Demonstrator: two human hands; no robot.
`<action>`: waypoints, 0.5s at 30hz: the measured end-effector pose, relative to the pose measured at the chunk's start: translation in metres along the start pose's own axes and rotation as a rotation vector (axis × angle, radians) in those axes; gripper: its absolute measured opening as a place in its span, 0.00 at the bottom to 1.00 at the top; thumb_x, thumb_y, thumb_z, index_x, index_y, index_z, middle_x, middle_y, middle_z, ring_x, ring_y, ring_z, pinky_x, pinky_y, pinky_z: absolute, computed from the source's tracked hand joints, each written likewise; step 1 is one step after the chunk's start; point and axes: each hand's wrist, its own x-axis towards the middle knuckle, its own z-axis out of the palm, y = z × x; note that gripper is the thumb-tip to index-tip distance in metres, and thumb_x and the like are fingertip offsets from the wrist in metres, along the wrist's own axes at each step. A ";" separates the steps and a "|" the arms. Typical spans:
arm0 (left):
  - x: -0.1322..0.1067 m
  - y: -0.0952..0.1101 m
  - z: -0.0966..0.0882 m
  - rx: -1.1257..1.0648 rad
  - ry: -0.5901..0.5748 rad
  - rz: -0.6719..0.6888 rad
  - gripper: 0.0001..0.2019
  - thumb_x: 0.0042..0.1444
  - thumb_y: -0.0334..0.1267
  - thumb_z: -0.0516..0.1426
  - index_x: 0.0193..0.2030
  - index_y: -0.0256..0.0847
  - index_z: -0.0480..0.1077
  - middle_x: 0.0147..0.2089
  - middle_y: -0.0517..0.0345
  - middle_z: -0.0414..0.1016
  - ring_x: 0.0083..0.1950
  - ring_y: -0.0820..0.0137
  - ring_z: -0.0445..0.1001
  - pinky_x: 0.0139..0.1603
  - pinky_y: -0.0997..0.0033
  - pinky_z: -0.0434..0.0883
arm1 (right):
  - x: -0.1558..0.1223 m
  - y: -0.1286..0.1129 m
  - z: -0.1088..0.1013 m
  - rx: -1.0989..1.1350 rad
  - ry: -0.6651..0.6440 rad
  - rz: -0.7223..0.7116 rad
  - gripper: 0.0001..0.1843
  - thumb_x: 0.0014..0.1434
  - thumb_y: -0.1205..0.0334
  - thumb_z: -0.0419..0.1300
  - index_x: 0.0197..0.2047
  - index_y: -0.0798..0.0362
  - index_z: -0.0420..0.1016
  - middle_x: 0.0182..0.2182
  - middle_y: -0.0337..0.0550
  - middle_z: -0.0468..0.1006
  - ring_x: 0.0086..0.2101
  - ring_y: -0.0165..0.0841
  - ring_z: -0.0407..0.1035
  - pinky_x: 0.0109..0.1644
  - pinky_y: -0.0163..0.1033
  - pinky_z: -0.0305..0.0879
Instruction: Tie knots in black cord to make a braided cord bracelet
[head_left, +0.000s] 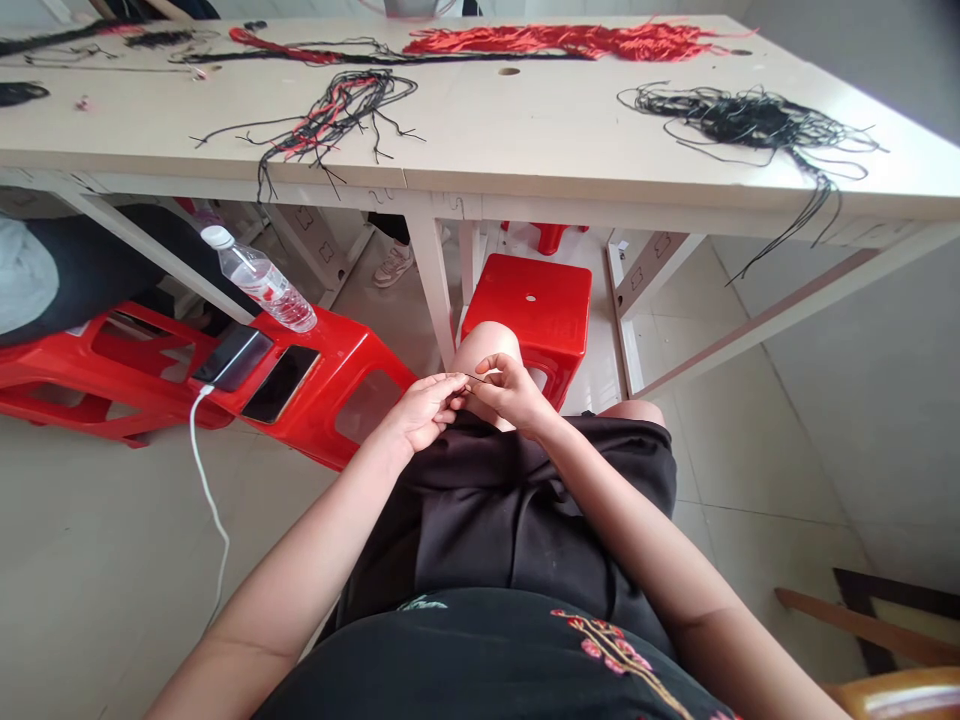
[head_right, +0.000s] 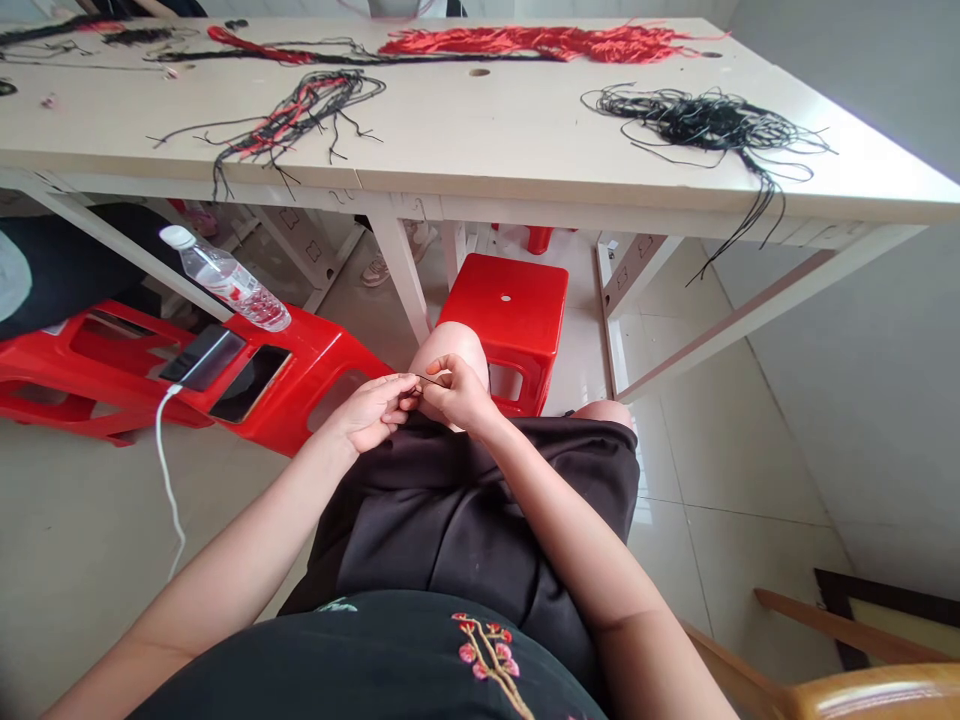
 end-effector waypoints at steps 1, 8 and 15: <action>-0.001 0.001 0.000 0.015 -0.011 -0.003 0.04 0.46 0.30 0.61 0.26 0.31 0.69 0.24 0.60 0.64 0.21 0.83 0.60 0.12 0.87 0.48 | 0.001 0.001 0.000 0.003 -0.001 0.015 0.15 0.47 0.60 0.59 0.36 0.49 0.58 0.24 0.31 0.72 0.23 0.26 0.68 0.24 0.30 0.59; -0.009 0.002 0.002 0.180 -0.018 0.055 0.08 0.43 0.33 0.64 0.25 0.32 0.70 0.21 0.63 0.64 0.20 0.84 0.59 0.15 0.86 0.51 | 0.003 0.001 0.000 -0.070 0.014 0.030 0.13 0.47 0.65 0.57 0.36 0.48 0.57 0.16 0.25 0.63 0.13 0.22 0.56 0.16 0.27 0.48; -0.006 -0.002 -0.004 0.278 -0.020 0.165 0.11 0.41 0.34 0.65 0.29 0.36 0.68 0.22 0.66 0.65 0.20 0.85 0.59 0.17 0.86 0.53 | 0.002 0.000 0.002 -0.106 0.087 0.031 0.10 0.47 0.65 0.56 0.35 0.50 0.60 0.18 0.27 0.64 0.15 0.22 0.54 0.18 0.28 0.49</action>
